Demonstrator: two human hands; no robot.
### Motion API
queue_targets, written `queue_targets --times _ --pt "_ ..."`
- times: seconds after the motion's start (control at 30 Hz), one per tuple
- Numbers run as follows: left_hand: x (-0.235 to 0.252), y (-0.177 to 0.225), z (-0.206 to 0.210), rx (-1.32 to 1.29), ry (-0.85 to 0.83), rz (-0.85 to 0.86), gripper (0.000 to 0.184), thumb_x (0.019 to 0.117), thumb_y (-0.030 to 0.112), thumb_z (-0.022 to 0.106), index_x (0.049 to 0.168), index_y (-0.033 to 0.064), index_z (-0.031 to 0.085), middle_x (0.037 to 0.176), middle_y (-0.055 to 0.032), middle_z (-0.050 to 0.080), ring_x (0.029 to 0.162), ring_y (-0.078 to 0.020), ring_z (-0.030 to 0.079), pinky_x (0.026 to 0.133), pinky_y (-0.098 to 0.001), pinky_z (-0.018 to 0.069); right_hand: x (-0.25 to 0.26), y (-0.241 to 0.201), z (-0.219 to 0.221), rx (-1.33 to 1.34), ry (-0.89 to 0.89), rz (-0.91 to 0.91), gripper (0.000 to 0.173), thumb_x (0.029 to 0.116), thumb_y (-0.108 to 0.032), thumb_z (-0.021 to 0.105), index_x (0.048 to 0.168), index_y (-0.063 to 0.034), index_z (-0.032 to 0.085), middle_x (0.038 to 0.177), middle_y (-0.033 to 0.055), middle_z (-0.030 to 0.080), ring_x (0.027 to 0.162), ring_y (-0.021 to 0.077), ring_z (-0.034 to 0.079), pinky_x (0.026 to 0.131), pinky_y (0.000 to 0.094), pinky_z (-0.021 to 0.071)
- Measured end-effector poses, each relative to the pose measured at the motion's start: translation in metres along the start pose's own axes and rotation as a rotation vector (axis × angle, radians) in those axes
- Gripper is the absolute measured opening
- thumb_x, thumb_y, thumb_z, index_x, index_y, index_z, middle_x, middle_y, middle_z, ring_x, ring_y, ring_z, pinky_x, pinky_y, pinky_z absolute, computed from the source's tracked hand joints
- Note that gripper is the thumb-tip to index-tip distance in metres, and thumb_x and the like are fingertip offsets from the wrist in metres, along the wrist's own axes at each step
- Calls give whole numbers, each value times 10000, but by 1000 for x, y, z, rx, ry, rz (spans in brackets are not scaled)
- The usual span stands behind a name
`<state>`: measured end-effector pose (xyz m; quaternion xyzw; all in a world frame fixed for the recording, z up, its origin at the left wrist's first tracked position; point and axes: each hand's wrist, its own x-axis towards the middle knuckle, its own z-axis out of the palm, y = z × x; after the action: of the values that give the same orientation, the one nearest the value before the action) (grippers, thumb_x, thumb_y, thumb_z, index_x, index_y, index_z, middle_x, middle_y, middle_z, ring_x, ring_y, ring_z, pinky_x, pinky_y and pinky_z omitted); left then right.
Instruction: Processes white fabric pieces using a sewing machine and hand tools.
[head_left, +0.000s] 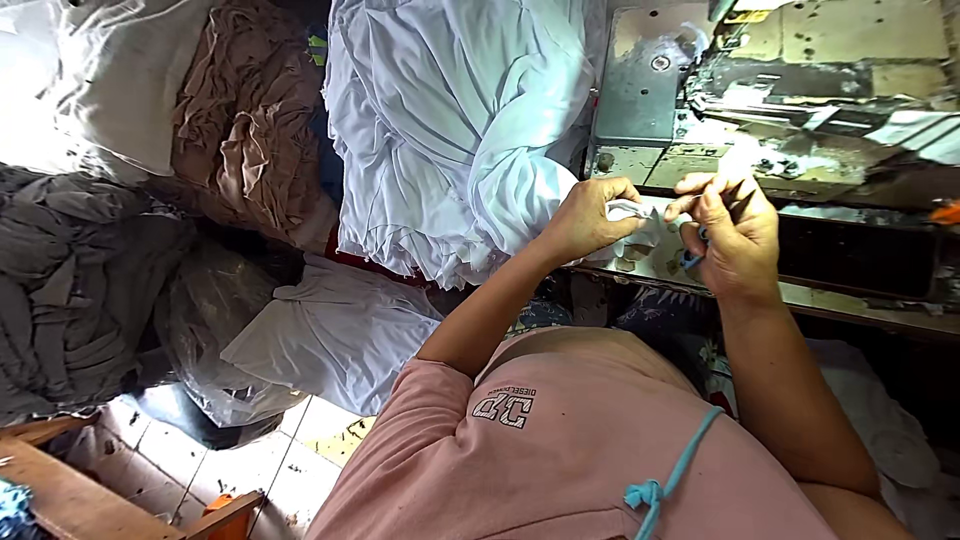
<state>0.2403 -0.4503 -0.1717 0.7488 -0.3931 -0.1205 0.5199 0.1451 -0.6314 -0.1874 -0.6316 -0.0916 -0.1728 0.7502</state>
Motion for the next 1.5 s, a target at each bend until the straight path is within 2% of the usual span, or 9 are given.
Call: queue_targets --times 0.17,0.3,0.43,0.6,0.7,0.83,1.1,1.37,1.5 --pt "-8 1 -10 -389 -157 -14 64 959 0 619 905 -30 639 711 26 604 640 15 563 621 -164 482 7 4 5 350 142 146 171 1116 -139 357 1034 -179 501 697 -68 591 481 0 516 435 112 427" --pt "-12 -1 -11 -380 -146 24 227 1038 15 470 866 0 617 732 35 569 673 16 540 646 -169 461 8 4 19 -216 9 -129 43 1079 -127 424 1043 -143 441 682 -103 502 534 -18 496 503 141 449" --pt "-7 0 -1 -260 -90 153 209 993 -11 453 848 -26 603 717 21 545 668 26 511 642 -157 430 -2 -20 46 -896 -167 -444 122 1031 -35 501 1036 67 569 793 153 613 662 203 613 607 310 533" --pt "-15 9 -39 -112 0 182 226 1029 24 482 859 -32 620 754 6 559 697 14 516 674 -166 438 -7 -25 -46 -1322 101 -110 357 1118 -197 378 1186 132 497 946 365 624 786 549 655 676 650 515" --pt "-15 1 -38 -218 8 123 220 1031 20 470 861 -8 606 735 29 556 679 17 532 660 -169 455 -14 -32 -62 -1223 273 -67 405 1118 -250 398 1216 133 485 974 329 620 805 427 656 755 557 528" --pt "-10 6 -30 -349 -60 86 92 979 13 581 917 -16 642 776 30 621 707 17 586 679 -172 503 -2 -29 -75 -764 291 -67 241 1082 -272 492 1179 -52 483 819 -65 496 614 -19 525 628 197 508" --pt "-10 5 -22 -654 71 -34 178 991 -31 523 886 64 630 824 44 656 776 -13 625 752 -210 534 -7 -9 1 -130 -22 117 617 1082 -572 130 1041 -173 599 674 -143 624 429 -32 467 403 132 392" --pt "-14 14 -10 -532 210 95 116 916 -117 583 928 -1 586 914 -37 703 839 -34 673 789 -218 564 -23 63 2 -559 146 -88 528 1122 -425 313 1018 5 600 704 -53 532 559 -19 481 538 182 441" --pt "-17 23 -9 -390 211 135 213 944 -117 563 1153 -88 531 958 -106 725 857 -60 699 812 -243 574 -22 29 9 -333 159 -9 265 1110 -314 411 1026 -146 599 676 -168 513 525 -68 454 495 119 400"
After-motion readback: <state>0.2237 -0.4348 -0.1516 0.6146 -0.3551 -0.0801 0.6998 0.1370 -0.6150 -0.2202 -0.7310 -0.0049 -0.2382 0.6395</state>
